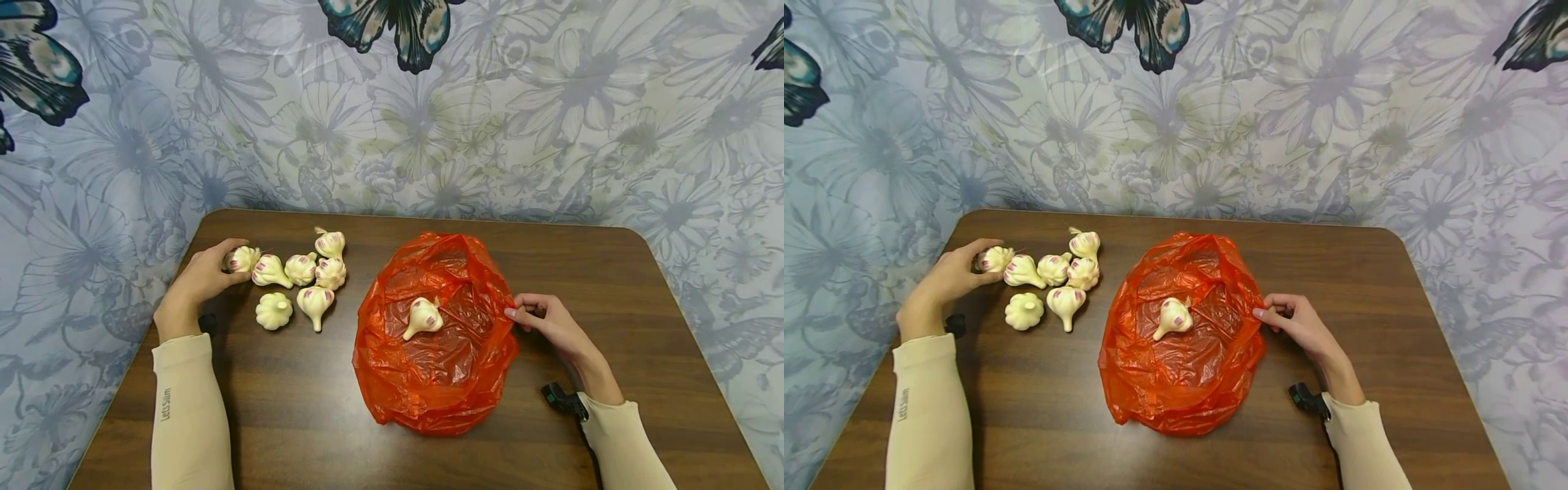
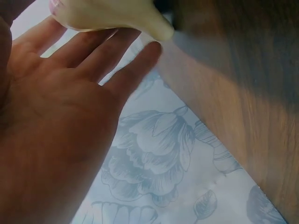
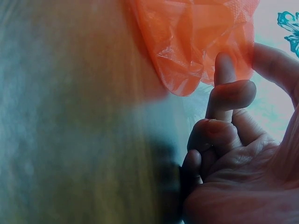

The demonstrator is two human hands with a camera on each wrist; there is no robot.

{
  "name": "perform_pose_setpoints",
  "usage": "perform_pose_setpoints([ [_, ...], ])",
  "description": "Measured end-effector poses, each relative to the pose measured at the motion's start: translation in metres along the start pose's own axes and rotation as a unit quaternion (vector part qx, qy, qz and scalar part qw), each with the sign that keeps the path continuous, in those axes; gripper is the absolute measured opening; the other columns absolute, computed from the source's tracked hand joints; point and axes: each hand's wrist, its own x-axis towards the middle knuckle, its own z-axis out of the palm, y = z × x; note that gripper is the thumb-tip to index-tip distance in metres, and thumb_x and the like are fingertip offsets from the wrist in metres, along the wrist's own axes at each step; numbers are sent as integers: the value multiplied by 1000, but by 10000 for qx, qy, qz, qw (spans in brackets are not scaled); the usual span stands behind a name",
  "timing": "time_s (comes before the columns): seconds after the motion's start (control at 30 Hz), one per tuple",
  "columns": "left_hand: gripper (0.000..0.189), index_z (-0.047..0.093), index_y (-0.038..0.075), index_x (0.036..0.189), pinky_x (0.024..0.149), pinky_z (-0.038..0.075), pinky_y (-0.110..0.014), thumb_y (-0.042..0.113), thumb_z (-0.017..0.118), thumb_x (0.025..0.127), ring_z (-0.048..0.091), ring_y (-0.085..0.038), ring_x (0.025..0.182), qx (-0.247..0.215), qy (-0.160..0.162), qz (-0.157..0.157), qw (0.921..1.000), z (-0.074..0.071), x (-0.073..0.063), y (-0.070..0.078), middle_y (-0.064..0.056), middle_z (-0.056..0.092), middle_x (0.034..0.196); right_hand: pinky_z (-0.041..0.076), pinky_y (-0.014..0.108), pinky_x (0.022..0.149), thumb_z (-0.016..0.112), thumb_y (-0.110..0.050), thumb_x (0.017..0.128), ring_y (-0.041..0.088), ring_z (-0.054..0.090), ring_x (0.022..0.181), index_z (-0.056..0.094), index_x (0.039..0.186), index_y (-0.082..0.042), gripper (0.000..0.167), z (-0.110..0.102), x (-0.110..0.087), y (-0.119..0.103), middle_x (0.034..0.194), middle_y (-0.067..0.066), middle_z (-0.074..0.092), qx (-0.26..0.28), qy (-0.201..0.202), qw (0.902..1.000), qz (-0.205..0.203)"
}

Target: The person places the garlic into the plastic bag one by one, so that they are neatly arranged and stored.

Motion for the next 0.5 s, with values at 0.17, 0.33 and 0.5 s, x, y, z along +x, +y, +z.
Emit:
perform_pose_setpoints([
  [0.17, 72, 42, 3, 157, 108, 38, -74, 18, 78, 96, 48, -59, 133, 27, 129, -18, 9999, 1, 0, 0, -37, 51, 148, 33, 35, 56, 67, -17, 104, 29, 42, 62, 67, 91, -5, 18, 0, -1, 1, 69, -1, 52, -18, 18, 10000, 5],
  [0.33, 71, 42, 3, 157, 108, 38, -74, 17, 77, 97, 46, -60, 134, 81, 195, -58, 9998, 2, 1, 1, -38, 49, 149, 33, 34, 56, 67, -16, 103, 28, 43, 64, 68, 91, -5, 17, 0, 0, 1, 70, -1, 52, -80, 51, 10000, 22],
  [0.5, 68, 49, 1, 151, 105, 41, -71, 13, 81, 93, 51, -58, 129, 78, 835, 35, 9965, 3, 1, -2, -36, 55, 144, 34, 33, 56, 67, -16, 103, 28, 43, 64, 68, 92, -5, 16, 0, 0, 1, 70, -1, 53, -77, 34, 10000, 16],
])
